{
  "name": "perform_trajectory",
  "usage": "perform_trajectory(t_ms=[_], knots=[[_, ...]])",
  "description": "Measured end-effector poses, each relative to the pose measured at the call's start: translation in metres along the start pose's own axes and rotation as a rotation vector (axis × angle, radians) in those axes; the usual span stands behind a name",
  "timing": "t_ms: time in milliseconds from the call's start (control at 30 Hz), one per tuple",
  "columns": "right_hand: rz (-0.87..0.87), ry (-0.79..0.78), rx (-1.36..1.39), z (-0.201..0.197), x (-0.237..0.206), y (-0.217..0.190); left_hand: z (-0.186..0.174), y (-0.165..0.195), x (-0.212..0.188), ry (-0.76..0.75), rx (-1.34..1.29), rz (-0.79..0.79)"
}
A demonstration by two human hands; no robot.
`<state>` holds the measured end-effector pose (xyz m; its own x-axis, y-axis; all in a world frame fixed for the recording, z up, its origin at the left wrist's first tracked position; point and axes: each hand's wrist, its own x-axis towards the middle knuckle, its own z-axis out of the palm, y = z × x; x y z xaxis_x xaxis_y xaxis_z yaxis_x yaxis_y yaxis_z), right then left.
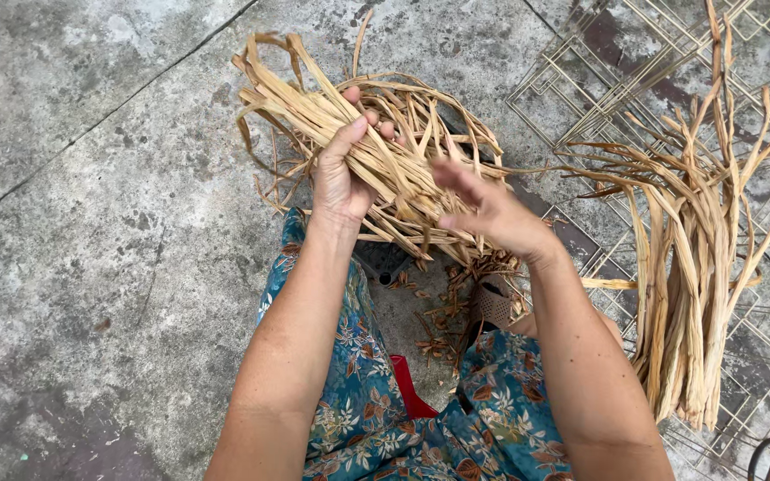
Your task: The person sits on the ground and cuts dried palm leaves into shorter strips with scissors, letting trimmings fall beside them. They then gather, sort and arrange the cut leaf strips into bundles and lay them over wire frames on the ground.
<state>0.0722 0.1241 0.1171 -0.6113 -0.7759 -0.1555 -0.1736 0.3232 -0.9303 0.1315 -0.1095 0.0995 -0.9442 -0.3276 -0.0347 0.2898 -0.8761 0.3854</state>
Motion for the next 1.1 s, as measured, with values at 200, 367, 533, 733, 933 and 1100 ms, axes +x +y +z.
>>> perform_trajectory(t_ms=[200,367,533,733,933,1100], knots=[[0.089,-0.403,-0.010,0.039,0.008,0.023,-0.011,0.013,-0.001,-0.026,-0.017,0.022],[0.154,-0.267,0.044,-0.034,-0.020,0.028,-0.038,0.049,0.009,0.062,-0.034,0.165],[0.016,0.357,0.665,-0.119,-0.066,0.036,-0.069,0.097,0.002,0.190,-0.112,0.364],[-0.053,0.799,0.824,-0.105,-0.056,0.020,-0.054,0.090,-0.007,0.259,0.134,0.209],[-0.057,0.622,0.880,-0.053,-0.012,-0.011,-0.009,-0.022,-0.029,-0.047,0.701,-0.389],[-0.147,0.574,0.901,-0.020,0.017,-0.005,0.000,-0.085,-0.043,-0.278,0.688,-0.530]])
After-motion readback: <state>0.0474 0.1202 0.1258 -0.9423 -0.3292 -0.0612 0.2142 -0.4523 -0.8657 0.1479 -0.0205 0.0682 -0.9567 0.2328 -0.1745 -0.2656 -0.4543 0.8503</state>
